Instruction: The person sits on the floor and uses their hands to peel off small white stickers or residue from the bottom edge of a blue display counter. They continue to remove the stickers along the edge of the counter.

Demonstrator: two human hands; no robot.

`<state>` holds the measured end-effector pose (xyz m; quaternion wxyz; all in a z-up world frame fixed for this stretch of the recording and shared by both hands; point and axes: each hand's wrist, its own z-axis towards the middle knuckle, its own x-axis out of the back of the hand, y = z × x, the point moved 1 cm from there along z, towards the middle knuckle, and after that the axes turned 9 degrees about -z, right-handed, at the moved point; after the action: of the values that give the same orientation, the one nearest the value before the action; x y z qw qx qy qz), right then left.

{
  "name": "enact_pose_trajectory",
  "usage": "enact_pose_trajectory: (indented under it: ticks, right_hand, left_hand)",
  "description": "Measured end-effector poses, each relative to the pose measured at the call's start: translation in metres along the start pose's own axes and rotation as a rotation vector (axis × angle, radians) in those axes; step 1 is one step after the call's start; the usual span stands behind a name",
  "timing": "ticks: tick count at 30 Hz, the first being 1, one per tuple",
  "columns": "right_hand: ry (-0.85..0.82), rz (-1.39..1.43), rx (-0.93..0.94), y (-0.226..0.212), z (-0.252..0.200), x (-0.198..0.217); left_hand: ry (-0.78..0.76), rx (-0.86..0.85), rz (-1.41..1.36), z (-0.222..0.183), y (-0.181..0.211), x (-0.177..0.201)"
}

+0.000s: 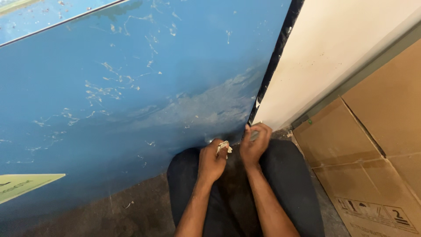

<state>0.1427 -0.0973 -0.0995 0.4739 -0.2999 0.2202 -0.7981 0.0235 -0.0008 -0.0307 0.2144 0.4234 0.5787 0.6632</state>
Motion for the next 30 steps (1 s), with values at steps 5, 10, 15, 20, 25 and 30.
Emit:
enact_pose_trajectory:
  ticks: [5, 10, 15, 20, 25, 30]
  right_hand:
    - [0.015, 0.134, -0.180, -0.001, 0.009, 0.007]
    - [-0.007, -0.031, -0.096, 0.012, 0.009, -0.002]
    - [-0.254, -0.064, -0.144, 0.017, -0.011, 0.002]
    - [-0.868, 0.024, 0.142, -0.013, -0.067, 0.022]
    - [-1.163, 0.510, -0.477, 0.000, -0.060, 0.027]
    - [-1.137, 0.564, -0.719, 0.023, -0.039, 0.040]
  left_hand:
    - [0.031, -0.071, -0.034, -0.001, -0.001, 0.005]
    - [0.003, 0.004, -0.041, -0.004, 0.000, 0.004]
    - [0.017, -0.009, -0.013, -0.005, 0.000, 0.008]
    - [0.093, 0.052, -0.177, -0.003, 0.000, 0.008]
    - [-0.075, -0.200, -0.058, -0.001, -0.002, 0.011]
    - [-0.272, 0.098, 0.056, -0.001, -0.004, 0.008]
